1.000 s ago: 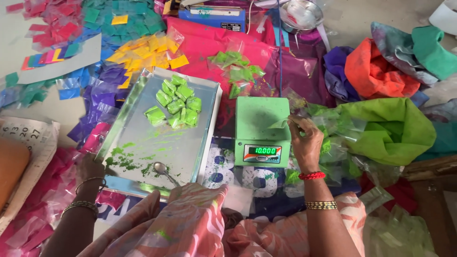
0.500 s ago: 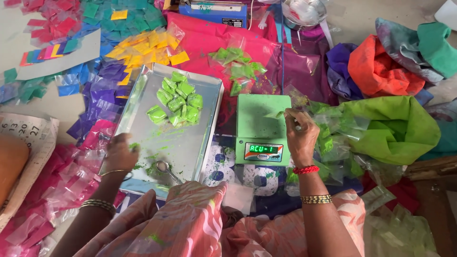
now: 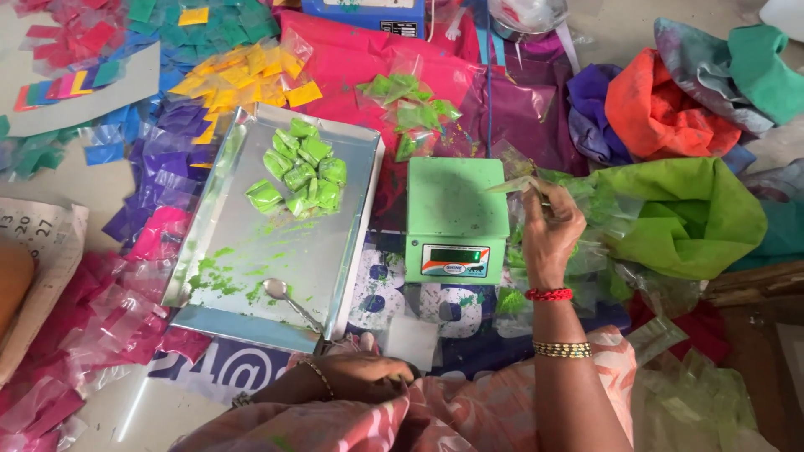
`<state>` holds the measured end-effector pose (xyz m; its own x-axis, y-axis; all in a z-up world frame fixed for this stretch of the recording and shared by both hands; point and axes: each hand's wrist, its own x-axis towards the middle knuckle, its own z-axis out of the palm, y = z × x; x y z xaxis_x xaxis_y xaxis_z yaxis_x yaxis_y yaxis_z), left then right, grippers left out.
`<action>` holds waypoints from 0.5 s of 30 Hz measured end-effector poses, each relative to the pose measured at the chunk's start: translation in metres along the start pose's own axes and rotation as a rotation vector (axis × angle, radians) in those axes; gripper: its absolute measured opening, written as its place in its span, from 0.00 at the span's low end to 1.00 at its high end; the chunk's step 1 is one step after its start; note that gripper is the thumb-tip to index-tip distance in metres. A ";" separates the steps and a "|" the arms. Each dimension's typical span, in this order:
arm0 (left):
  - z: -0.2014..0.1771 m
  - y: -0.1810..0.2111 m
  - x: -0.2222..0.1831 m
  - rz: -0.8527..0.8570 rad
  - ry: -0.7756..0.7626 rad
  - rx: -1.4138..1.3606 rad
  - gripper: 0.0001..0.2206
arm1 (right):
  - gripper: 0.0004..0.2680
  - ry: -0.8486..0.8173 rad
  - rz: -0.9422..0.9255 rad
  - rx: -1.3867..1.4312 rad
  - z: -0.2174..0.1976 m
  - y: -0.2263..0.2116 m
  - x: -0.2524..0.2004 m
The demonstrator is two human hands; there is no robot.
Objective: Measure and package green powder into small plastic bags using a scale and a spoon.
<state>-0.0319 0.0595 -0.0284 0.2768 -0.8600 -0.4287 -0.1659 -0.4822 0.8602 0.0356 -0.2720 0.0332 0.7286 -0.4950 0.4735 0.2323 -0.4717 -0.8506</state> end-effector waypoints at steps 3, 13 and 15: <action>0.017 -0.019 0.014 0.044 -0.169 0.060 0.30 | 0.05 0.002 0.020 0.000 -0.001 0.006 0.000; 0.028 -0.021 0.057 -0.287 0.154 0.251 0.38 | 0.05 -0.030 0.077 0.078 0.000 0.017 -0.003; 0.023 -0.003 0.057 -0.315 0.257 0.397 0.38 | 0.05 -0.033 0.090 0.035 -0.001 0.018 -0.004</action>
<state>-0.0375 0.0080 -0.0615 0.5838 -0.6203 -0.5238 -0.3675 -0.7772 0.5108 0.0364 -0.2788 0.0160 0.7683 -0.5094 0.3876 0.1867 -0.4008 -0.8969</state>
